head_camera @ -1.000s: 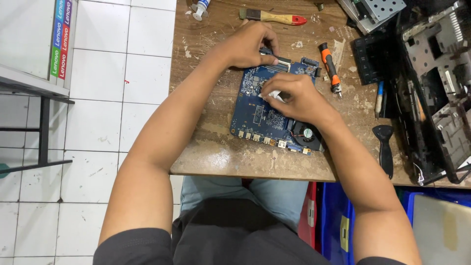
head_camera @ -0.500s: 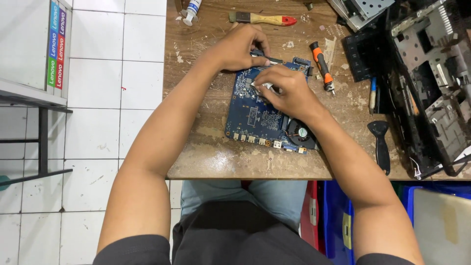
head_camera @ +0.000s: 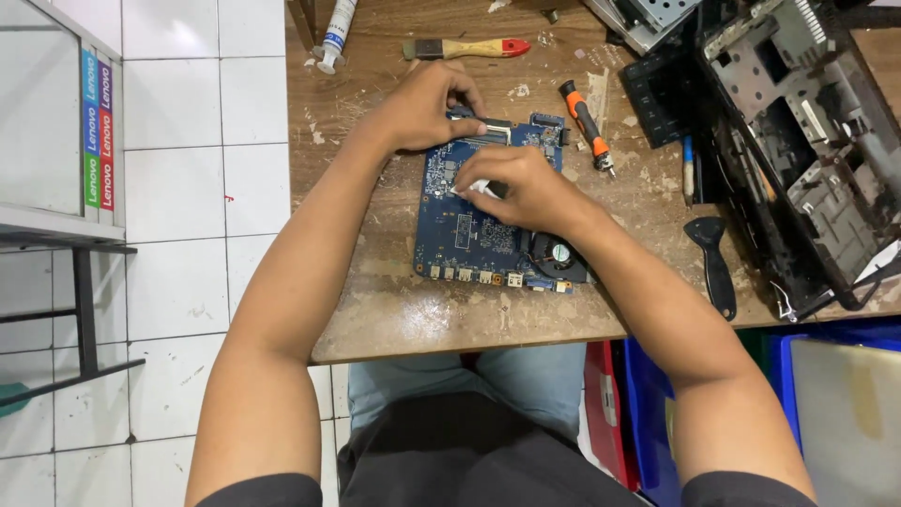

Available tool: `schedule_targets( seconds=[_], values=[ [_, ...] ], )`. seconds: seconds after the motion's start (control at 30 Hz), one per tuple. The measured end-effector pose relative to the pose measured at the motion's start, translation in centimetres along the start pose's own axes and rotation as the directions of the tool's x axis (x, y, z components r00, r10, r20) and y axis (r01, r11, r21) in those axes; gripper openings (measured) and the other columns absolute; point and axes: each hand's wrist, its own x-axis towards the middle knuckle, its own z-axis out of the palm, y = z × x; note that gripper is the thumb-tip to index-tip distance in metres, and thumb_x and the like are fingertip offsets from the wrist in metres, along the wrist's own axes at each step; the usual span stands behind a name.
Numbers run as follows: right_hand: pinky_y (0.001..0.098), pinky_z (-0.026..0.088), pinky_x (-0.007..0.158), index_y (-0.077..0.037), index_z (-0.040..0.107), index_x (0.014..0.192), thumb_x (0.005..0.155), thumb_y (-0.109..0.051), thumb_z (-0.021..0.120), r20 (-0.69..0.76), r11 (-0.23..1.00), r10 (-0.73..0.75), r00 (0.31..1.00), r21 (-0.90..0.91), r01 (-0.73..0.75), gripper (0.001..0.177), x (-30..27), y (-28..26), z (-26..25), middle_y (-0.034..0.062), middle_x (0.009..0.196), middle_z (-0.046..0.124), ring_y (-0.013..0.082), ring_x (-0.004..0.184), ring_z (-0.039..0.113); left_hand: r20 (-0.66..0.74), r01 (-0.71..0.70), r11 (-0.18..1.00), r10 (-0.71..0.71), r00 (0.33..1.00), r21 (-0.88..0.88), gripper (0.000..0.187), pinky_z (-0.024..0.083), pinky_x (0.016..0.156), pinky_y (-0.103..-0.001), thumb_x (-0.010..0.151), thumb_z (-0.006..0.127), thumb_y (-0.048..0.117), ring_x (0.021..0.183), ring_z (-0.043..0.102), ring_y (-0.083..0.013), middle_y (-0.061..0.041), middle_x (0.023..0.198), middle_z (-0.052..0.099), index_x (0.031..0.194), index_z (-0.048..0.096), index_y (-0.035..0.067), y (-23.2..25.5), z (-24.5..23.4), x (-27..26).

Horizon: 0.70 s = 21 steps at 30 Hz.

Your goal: The person cleans a blue motherboard on a wooden table using a white cloth and a red-handled brush. They wipe various components and connectors on the board, then use the brush to sweep away debris from the surface.

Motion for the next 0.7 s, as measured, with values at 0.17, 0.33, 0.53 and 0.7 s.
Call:
schedule_targets(
  seconds=[0.17,0.33,0.53,0.7],
  values=[
    [0.0351,0.068,0.097,0.001,0.08,0.104,0.098,0.008,0.082,-0.084,0.997,0.011,0.996,-0.072,-0.017,0.009,-0.6,0.8,-1.1,0.0171,0.104,0.082,0.0261,0.096,0.079,0.03,0.039,0.999,-0.039,0.999,-0.01,0.018,0.049,0.11,-0.049,0.095,0.091,0.027,0.111,0.069,-0.024,-0.004,0.114,0.068,0.102,0.078,0.017,0.6,-0.1,0.0],
    [0.0345,0.067,0.097,0.001,0.081,0.104,0.097,0.009,0.08,-0.03,0.997,0.046,0.999,-0.058,-0.047,0.011,-0.7,0.7,-1.2,0.0157,0.102,0.082,0.0253,0.095,0.079,0.028,0.041,0.998,-0.04,0.999,-0.046,0.017,0.055,0.109,-0.044,0.095,0.091,0.024,0.112,0.067,-0.0246,-0.005,0.115,0.066,0.103,0.078,0.016,0.9,-0.3,-0.2],
    [0.0301,0.07,0.088,0.001,0.081,0.105,0.097,0.009,0.082,-0.049,0.999,-0.01,0.999,-0.045,0.008,0.011,-1.2,1.0,-2.5,0.0172,0.103,0.083,0.0243,0.092,0.081,0.046,0.096,0.995,-0.095,0.994,-0.023,0.017,0.05,0.111,-0.048,0.097,0.088,0.028,0.116,0.065,-0.0255,-0.004,0.116,0.065,0.104,0.077,0.017,1.4,-0.5,-0.3],
    [0.0343,0.065,0.092,0.003,0.078,0.105,0.098,0.007,0.077,-0.054,0.996,0.078,0.995,-0.041,-0.08,0.009,-1.9,1.4,-3.5,0.0155,0.102,0.077,0.0253,0.095,0.073,0.061,0.154,0.988,-0.155,0.986,0.013,0.02,0.039,0.117,-0.055,0.095,0.089,0.032,0.122,0.063,-0.0259,-0.002,0.12,0.068,0.105,0.077,0.019,1.9,-0.7,-0.3]
  ],
)
